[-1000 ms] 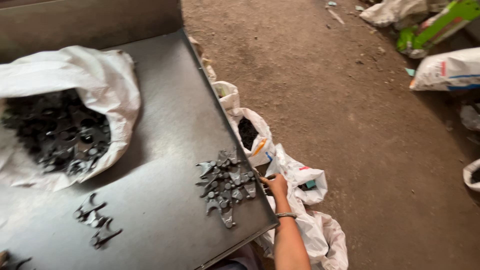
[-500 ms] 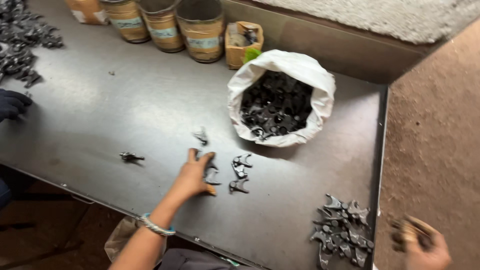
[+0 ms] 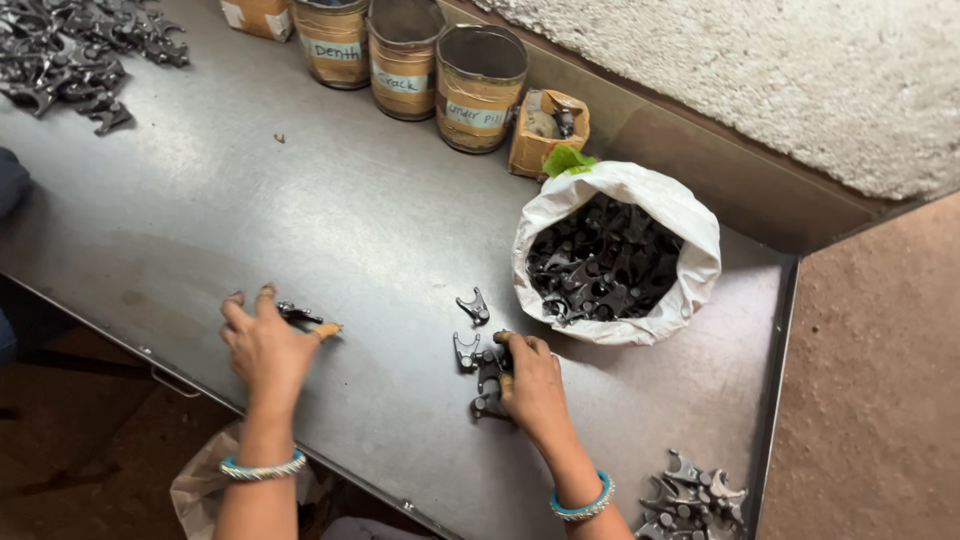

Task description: The person picks small metal castings one at a time from a white sack on a metal table, turns each casting over in both hands, and sorts them into labeled tins and piles by type, while another gloved worker sorts a pile at the far end of the table.

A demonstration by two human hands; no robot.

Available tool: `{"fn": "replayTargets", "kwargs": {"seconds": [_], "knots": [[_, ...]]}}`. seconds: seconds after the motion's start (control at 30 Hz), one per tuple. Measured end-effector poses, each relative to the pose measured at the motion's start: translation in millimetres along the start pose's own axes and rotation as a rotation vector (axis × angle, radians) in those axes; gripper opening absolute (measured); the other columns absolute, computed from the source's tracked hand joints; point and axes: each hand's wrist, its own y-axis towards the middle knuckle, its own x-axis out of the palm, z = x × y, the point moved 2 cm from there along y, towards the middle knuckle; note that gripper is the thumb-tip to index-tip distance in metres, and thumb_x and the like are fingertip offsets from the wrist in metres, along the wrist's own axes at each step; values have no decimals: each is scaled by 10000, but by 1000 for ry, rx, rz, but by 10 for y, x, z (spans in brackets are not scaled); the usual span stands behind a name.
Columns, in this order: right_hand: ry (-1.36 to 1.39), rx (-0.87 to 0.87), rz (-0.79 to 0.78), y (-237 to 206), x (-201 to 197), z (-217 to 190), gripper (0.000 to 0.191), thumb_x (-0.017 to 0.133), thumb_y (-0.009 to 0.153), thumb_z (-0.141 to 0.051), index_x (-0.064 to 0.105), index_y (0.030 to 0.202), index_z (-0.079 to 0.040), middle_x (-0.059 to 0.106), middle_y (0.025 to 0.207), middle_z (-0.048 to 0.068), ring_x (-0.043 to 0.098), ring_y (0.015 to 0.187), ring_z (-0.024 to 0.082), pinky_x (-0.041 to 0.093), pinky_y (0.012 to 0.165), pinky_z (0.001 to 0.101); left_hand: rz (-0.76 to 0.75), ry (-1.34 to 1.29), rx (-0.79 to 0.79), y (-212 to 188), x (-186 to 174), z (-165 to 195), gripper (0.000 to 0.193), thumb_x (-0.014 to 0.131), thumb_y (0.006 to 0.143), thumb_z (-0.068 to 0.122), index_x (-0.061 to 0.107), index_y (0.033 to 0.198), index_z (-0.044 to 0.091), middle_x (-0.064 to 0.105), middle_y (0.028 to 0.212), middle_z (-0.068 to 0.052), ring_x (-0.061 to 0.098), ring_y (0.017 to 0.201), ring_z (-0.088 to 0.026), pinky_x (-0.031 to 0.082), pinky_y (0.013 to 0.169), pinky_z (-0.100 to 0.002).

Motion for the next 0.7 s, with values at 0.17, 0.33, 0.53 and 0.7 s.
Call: {"fn": "replayTargets", "kwargs": {"seconds": [0.17,0.33,0.53,0.7], "knots": [[-145,-6,-44,-2,135,85,462,720,743,26,599,1173,-90,667,1104,130,585,1132,351,442,956,496,-37,-29,70,115,250,-131,852,964,635,444,652,1296,4,517,1293,-242,541,1135,-455,515,956,-514],[275,-18,58,-221,-22,483,324,743,798,27,638,1088,-72,714,1122,123,656,1053,294,529,930,419,-182,-175,251,-272,581,310,682,947,606,275,714,1204,44,582,1193,-183,584,1075,-400,524,950,-478],[1617,346,140,-937,-137,1023,495,720,810,64,566,1260,-72,643,1292,177,687,1024,211,524,920,362,-411,-554,478,-972,643,778,439,811,775,168,700,1176,29,664,1200,-142,680,979,-345,565,836,-438],[1812,525,156,-1280,-21,1170,603,750,800,51,521,1333,-114,615,1340,194,686,938,200,522,889,373,-187,-714,577,-1648,639,928,259,765,867,156,736,1101,50,729,1049,-127,708,915,-338,564,772,-417]]}}
